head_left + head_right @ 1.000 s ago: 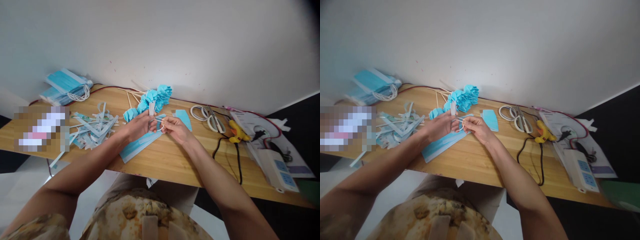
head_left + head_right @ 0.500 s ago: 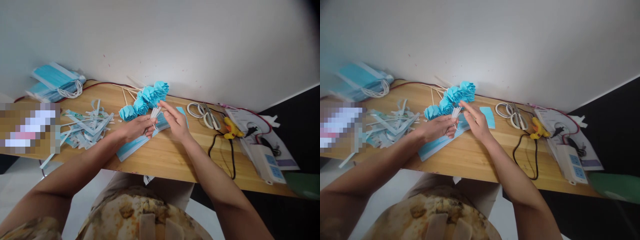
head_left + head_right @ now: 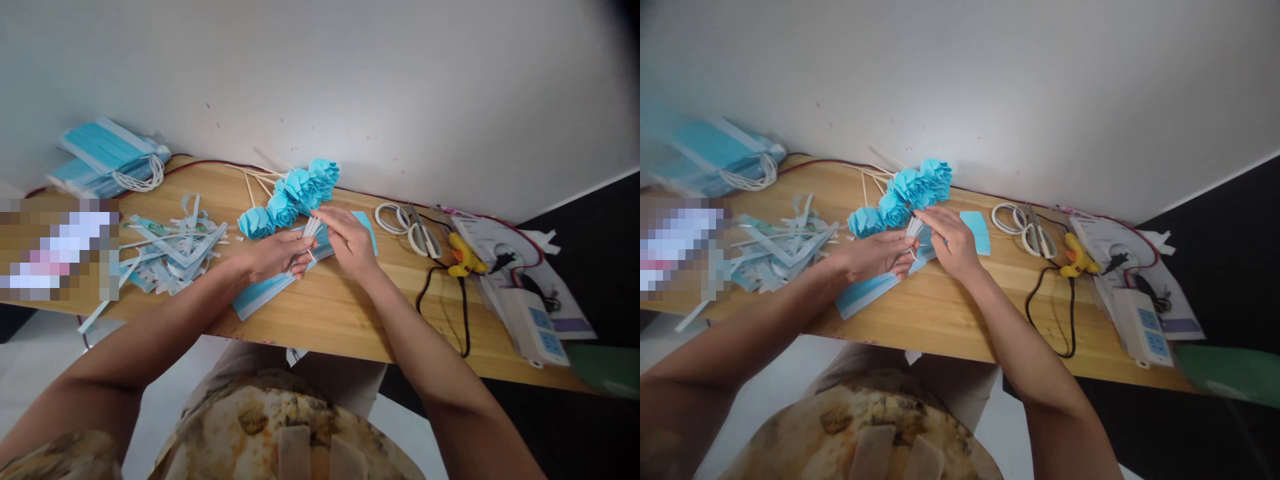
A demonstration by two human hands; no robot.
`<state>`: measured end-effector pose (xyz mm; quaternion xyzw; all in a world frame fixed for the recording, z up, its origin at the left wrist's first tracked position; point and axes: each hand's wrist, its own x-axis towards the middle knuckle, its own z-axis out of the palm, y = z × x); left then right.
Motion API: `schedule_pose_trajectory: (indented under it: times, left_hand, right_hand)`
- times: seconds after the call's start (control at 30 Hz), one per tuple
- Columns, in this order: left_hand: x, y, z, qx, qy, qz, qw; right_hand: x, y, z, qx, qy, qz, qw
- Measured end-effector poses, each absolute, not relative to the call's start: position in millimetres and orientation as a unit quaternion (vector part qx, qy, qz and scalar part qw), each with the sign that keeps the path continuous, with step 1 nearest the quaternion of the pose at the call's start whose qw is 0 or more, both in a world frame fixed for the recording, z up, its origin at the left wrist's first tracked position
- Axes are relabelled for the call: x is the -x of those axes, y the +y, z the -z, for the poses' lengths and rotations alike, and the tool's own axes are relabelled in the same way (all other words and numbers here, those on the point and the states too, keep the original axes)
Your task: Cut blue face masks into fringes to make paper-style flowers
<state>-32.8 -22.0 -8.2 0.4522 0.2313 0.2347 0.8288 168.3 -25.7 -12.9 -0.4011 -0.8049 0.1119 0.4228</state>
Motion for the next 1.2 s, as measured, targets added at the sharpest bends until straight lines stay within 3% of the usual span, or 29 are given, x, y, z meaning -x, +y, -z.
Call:
schedule_pose_trajectory:
  times: [0.57,0.73,0.9,1.07,1.2]
  left_hand:
    - [33,-20,7,-0.454,0.242,-0.242,0.823]
    - [34,-17,5,-0.441,0.239,-0.285,0.817]
    - [32,-14,7,-0.46,0.235,-0.356,0.779]
    - [29,-14,14,-0.546,0.274,-0.381,0.694]
    - [29,-16,12,-0.554,0.288,-0.397,0.673]
  right_hand:
    - [-166,-25,14,0.387,-0.797,-0.118,0.449]
    - [-163,-28,15,0.439,-0.736,-0.268,0.44]
    - [-159,-30,15,0.448,-0.719,-0.386,0.365]
    - [-150,-34,18,0.486,-0.729,-0.339,0.343]
    - [-149,-34,19,0.5,-0.725,-0.263,0.394]
